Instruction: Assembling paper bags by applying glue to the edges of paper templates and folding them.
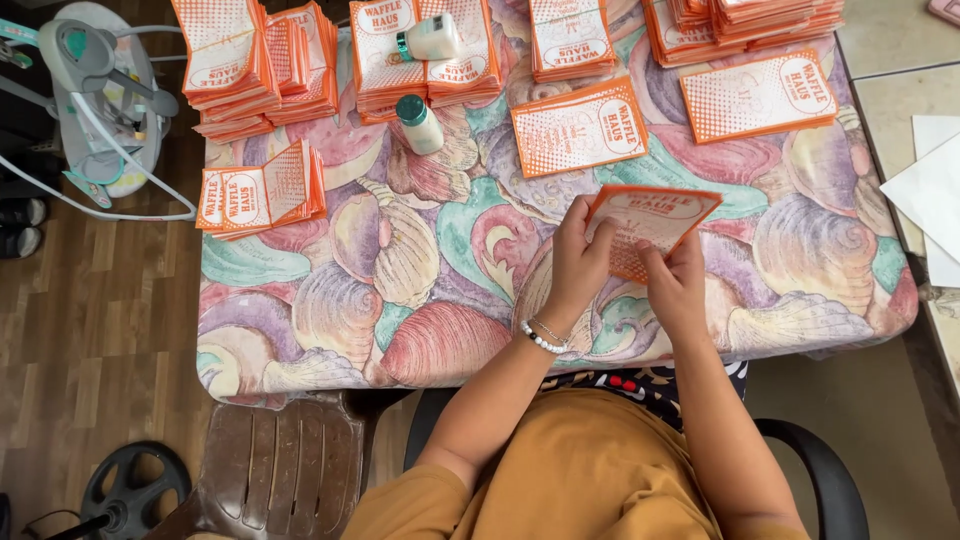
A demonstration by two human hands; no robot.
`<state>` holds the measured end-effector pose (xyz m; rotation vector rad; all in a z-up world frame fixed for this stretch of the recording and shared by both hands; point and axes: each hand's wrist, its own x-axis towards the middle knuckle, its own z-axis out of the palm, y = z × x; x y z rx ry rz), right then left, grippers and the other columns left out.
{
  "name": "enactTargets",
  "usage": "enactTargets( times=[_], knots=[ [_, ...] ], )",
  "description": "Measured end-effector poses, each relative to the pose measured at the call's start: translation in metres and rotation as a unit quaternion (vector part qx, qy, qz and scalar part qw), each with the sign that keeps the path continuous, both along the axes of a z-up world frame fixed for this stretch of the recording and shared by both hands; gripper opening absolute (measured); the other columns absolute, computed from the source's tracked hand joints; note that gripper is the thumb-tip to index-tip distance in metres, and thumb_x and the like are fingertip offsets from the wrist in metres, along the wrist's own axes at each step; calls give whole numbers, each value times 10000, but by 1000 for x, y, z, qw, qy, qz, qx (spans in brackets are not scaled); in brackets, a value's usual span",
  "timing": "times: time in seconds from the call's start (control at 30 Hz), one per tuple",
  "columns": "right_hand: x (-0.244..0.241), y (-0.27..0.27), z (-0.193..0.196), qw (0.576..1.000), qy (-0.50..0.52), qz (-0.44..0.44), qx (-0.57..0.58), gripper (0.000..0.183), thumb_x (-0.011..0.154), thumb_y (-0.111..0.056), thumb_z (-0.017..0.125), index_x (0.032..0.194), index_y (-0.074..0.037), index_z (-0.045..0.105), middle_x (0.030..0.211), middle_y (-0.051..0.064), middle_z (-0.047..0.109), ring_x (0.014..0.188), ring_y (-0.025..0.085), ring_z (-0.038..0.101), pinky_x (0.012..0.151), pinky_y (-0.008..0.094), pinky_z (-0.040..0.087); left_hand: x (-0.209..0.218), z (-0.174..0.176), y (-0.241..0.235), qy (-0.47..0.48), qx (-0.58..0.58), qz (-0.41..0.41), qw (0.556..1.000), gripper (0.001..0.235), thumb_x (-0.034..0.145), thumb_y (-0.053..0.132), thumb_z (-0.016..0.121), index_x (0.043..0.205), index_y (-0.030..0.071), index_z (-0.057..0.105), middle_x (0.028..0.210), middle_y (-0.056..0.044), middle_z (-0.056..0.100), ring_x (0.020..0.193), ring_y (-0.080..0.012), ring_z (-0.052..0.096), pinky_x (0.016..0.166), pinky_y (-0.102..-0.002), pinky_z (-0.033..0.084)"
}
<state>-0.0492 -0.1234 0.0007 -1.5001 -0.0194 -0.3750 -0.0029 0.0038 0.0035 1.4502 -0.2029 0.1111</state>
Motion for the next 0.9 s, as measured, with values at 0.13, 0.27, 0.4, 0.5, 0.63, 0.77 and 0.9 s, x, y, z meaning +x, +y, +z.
enactTargets(
  times=[0.13, 0.27, 0.4, 0.5, 0.63, 0.77, 0.9],
  knots=[
    [-18, 16, 60, 998, 49, -8, 40, 396, 1006, 31, 560, 1385, -64, 498, 1222, 61, 636, 1147, 139, 604, 1063, 415, 503, -16, 54, 22, 20, 65, -3, 998, 223, 914, 154, 681, 1128, 117, 630, 777, -84, 617, 729, -153, 572, 723, -353, 491],
    [-19, 12, 55, 992, 103, -38, 67, 284, 908, -1, 753, 1133, -39, 585, 969, 31, 649, 897, 102, 656, 852, 294, 563, -22, 48, 38, 63, 39, -41, 996, 54, 969, 174, 666, 968, 122, 683, 653, 56, 570, 632, -22, 476, 580, -194, 404],
    [-15, 4, 30, 988, 132, -65, 46, 239, 883, -41, 873, 938, -29, 641, 759, 23, 624, 698, 57, 657, 668, 214, 563, -27, 38, 44, 103, -15, -30, 994, 65, 957, 188, 695, 942, 125, 681, 641, 87, 571, 589, 8, 416, 528, -166, 348],
    [-14, 6, 43, 986, 150, -57, 33, 249, 875, -65, 875, 1005, -22, 668, 771, 13, 635, 728, 53, 683, 721, 201, 558, -34, 50, 48, 115, -35, -29, 992, 80, 990, 155, 665, 1005, 79, 686, 683, 59, 621, 657, -10, 489, 605, -164, 416],
    [-20, -3, 23, 981, 180, -69, -8, 198, 906, -107, 864, 979, -23, 700, 740, -3, 640, 729, 26, 661, 716, 189, 549, -41, 51, 53, 132, -77, -34, 988, 92, 965, 143, 692, 1009, 64, 682, 718, 39, 670, 675, -17, 549, 633, -174, 457],
    [-20, -4, 6, 960, 245, -68, -120, 165, 937, -267, 831, 906, -117, 769, 623, -13, 615, 622, 27, 510, 597, 196, 421, -47, 40, 80, 133, -49, -38, 989, 166, 891, 110, 785, 1014, 40, 697, 711, -26, 699, 681, -38, 569, 635, -182, 476],
    [-22, 18, 26, 946, 273, -48, -167, 183, 911, -263, 835, 957, -88, 803, 691, 62, 696, 702, 104, 591, 663, 266, 476, -50, 1, 123, 187, 64, 45, 979, 460, 698, 164, 930, 1095, 59, 723, 860, -136, 781, 764, -141, 696, 660, -287, 585]
  ],
)
